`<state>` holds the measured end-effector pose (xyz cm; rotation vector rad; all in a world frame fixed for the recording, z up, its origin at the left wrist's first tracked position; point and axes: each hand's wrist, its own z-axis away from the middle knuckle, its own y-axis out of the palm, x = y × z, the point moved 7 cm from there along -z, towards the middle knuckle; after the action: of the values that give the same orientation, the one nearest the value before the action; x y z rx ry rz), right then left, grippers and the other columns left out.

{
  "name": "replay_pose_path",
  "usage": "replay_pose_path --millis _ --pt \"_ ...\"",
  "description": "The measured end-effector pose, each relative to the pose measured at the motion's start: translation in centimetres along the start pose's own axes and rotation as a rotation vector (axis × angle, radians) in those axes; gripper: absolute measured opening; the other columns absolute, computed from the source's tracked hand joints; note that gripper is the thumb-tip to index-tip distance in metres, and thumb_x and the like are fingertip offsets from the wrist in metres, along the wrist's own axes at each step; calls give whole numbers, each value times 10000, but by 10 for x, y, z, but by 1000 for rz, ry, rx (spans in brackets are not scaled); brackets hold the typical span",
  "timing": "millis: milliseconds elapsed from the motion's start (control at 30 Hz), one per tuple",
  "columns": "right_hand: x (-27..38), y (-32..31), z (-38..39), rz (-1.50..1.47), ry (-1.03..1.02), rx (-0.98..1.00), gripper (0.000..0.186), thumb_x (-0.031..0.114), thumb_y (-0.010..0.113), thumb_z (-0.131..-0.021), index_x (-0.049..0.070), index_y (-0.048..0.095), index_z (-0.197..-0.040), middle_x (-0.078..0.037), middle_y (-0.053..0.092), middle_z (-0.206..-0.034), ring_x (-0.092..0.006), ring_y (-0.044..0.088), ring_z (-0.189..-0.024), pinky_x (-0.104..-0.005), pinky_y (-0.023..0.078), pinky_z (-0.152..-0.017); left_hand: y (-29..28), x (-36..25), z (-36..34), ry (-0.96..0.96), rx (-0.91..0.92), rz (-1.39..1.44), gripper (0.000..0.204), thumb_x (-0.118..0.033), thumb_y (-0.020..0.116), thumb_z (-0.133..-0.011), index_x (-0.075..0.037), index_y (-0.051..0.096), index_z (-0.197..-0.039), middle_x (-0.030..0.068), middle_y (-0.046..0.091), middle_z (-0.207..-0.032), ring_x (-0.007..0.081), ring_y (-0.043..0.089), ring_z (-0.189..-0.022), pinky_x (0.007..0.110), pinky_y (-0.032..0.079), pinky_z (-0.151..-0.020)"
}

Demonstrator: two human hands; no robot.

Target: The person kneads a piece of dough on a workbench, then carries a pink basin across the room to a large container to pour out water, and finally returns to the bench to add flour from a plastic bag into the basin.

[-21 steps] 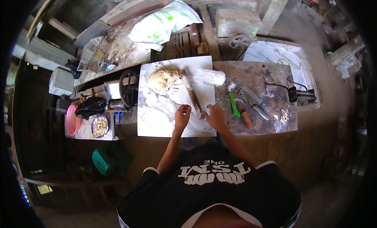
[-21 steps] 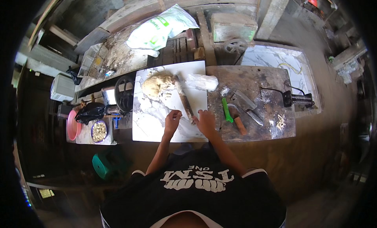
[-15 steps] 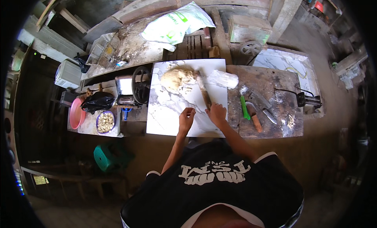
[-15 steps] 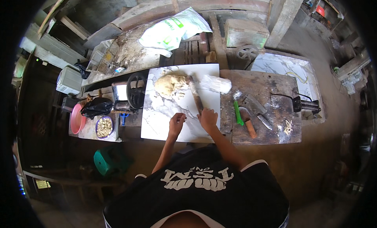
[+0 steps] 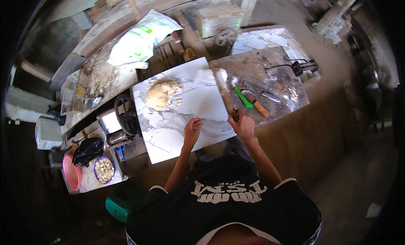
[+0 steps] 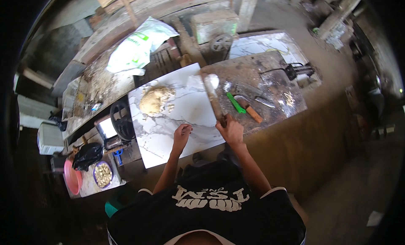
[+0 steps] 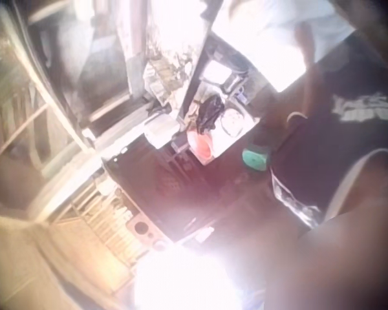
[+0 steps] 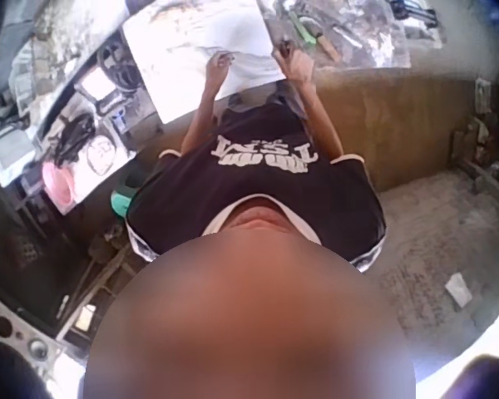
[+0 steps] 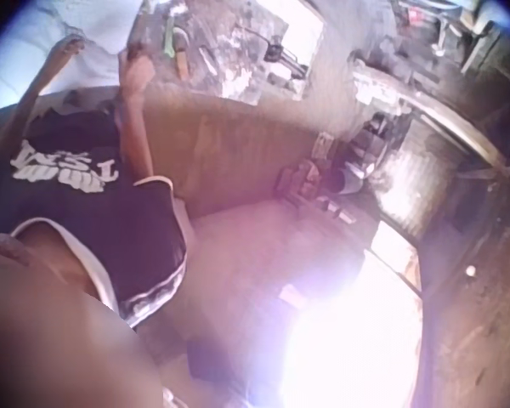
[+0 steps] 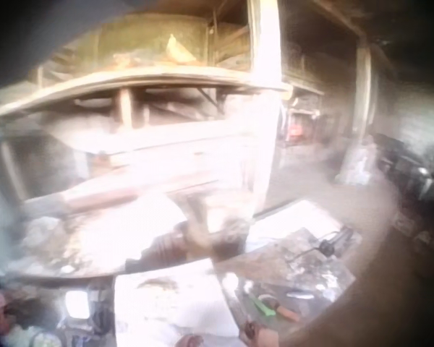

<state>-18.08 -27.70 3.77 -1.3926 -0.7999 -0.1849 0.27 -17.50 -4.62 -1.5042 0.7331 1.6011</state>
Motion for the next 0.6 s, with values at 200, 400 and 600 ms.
replay_pose_path --millis 200,400,600 --pt "-61 -10 34 62 267 -15 388 359 572 -698 8 534 -859 -209 583 -717 -371 566 -688 -433 438 -609 8 -2 58 33 209 0 141 -126 533 -811 9 542 -847 71 602 -741 124 586 -705 228 435 -614" --pt "-58 -29 73 147 292 -50 381 366 576 -694 16 543 -841 -197 586 -731 -358 570 -700 -423 444 -612 4 1 70 -10 157 33 158 -136 539 -810 13 537 -863 69 597 -728 108 575 -691 220 435 -610" --pt "-60 24 38 204 153 69 391 362 564 -707 43 498 -924 -174 585 -813 -364 569 -719 -443 447 -632 -1 -5 57 -38 0 24 156 -129 531 -815 9 532 -891 73 597 -747 122 575 -688 229 444 -600"
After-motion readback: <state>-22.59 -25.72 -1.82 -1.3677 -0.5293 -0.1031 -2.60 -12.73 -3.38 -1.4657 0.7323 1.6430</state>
